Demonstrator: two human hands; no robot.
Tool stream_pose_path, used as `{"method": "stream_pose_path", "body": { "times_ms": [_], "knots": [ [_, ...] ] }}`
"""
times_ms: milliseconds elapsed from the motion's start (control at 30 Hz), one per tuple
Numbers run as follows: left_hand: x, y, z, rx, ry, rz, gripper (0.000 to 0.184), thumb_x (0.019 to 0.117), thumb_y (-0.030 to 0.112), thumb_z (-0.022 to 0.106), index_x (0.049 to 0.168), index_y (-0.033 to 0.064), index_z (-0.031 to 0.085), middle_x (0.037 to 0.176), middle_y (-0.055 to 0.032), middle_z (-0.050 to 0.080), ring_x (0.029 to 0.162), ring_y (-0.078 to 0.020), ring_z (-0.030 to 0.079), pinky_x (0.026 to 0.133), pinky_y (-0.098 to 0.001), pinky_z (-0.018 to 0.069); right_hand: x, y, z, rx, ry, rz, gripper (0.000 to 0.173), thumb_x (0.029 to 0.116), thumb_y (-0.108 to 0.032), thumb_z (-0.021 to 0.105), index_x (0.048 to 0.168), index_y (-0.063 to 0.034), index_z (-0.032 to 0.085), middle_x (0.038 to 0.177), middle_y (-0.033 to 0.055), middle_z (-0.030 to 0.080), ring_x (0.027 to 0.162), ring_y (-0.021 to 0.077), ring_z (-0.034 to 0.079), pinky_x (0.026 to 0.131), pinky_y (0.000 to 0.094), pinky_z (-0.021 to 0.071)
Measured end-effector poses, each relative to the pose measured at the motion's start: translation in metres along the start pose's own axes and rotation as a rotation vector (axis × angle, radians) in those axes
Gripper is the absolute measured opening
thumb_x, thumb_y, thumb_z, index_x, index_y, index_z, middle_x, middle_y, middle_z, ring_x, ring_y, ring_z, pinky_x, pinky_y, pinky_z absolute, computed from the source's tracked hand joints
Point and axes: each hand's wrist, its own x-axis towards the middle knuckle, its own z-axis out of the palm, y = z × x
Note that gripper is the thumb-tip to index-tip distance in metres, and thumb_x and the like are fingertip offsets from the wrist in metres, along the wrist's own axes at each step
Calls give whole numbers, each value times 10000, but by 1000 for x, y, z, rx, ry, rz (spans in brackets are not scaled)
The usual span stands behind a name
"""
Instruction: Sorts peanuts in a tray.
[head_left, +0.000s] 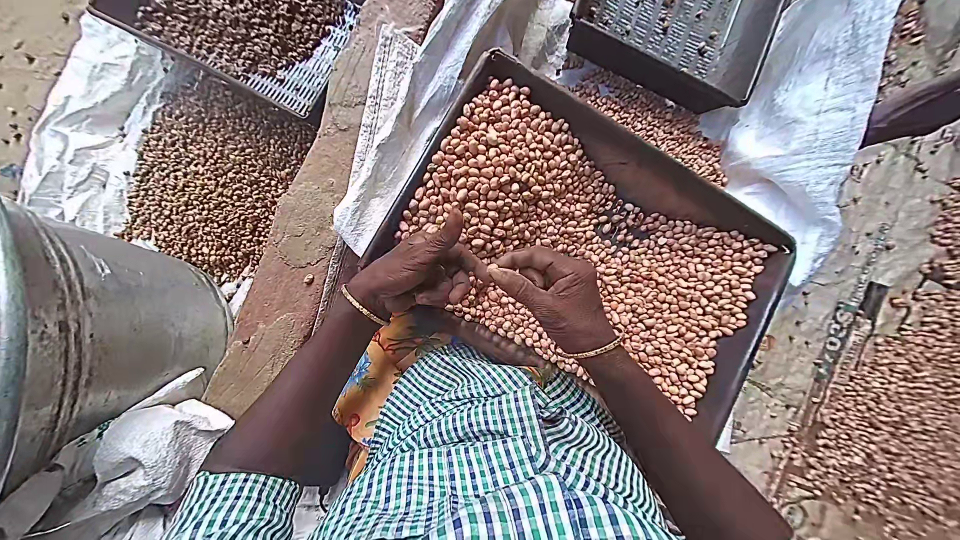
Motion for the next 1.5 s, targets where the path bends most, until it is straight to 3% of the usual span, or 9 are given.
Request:
{"method": "stream_pose_path", "body": {
  "times_ms": [133, 233, 333, 400, 500, 700, 967, 1233, 1500],
  "knots": [
    [1, 0, -2, 45, -7, 28, 674, 1109, 435, 208, 776, 100, 689, 550, 84, 593, 405, 72, 455, 393, -89, 371, 14, 6, -21, -346, -128, 52, 145, 1043, -138, 560, 1042, -19, 644, 741, -32, 506, 585, 0, 424, 560, 166, 371],
    [-2, -5, -5, -70, 14, 202, 520, 1098, 324, 409, 707, 108, 675, 501, 87, 546, 385, 66, 441, 374, -92, 357, 28, 2, -51, -683, -595, 316, 186, 1028, 30, 503, 1127, 122, 631, 1053, 268, 626, 978, 358, 621, 905, 483, 485],
    [-1, -7, -8, -159, -31, 284, 279, 1046, 192, 556, 848, 81, 718, 480, 103, 517, 383, 69, 465, 371, -87, 372, 61, -9, -52, -940, -938, 446, 195, 1038, 0, 509, 1133, 87, 655, 1047, 235, 657, 959, 334, 626, 897, 484, 470],
    [-1, -5, -11, -181, -40, 295, 196, 1027, 146, 581, 916, 78, 727, 533, 82, 574, 422, 55, 515, 408, -90, 417, 87, -37, -45, -867, -772, 186, 161, 1017, -22, 578, 1103, 66, 682, 999, 205, 677, 908, 306, 646, 852, 474, 488],
    [-1, -7, -15, -192, -49, 291, 168, 1015, 203, 621, 946, 112, 744, 621, 71, 624, 495, 43, 556, 474, -91, 458, 128, -99, -27, -589, -362, -328, 486, 1001, -111, 625, 1450, 34, 508, 1435, 213, 564, 1298, 244, 579, 1113, 337, 439],
    [-1, -5, -17, -296, -23, 273, 239, 1040, 229, 573, 918, 106, 737, 590, 84, 603, 471, 45, 558, 448, -91, 459, 97, -44, -92, -523, 193, -462, 265, 1026, -46, 494, 1158, 66, 695, 1138, 173, 709, 1052, 160, 686, 954, 273, 530],
    [-2, -3, -15, -286, 44, 221, 269, 1046, 265, 557, 914, 114, 736, 558, 108, 569, 448, 62, 525, 431, -82, 430, 40, 104, -161, -811, 106, -118, 383, 984, 115, 424, 1338, 154, 565, 1369, 349, 575, 1299, 512, 547, 1127, 520, 401],
    [-5, -3, -14, -278, 70, 200, 273, 1037, 320, 566, 918, 127, 720, 564, 111, 556, 446, 62, 515, 428, -82, 420, 66, 124, -122, -692, 154, -291, 243, 999, -23, 532, 1121, 116, 689, 1111, 305, 690, 1063, 476, 655, 965, 524, 480],
    [-6, -2, -14, -190, 80, 227, 172, 1026, 226, 595, 1006, 129, 736, 624, 94, 611, 476, 54, 544, 442, -80, 443, -8, 107, -44, -310, -227, -441, 211, 957, -95, 596, 988, 7, 778, 1069, 180, 743, 1079, 317, 688, 1012, 475, 467]
  ]
}}
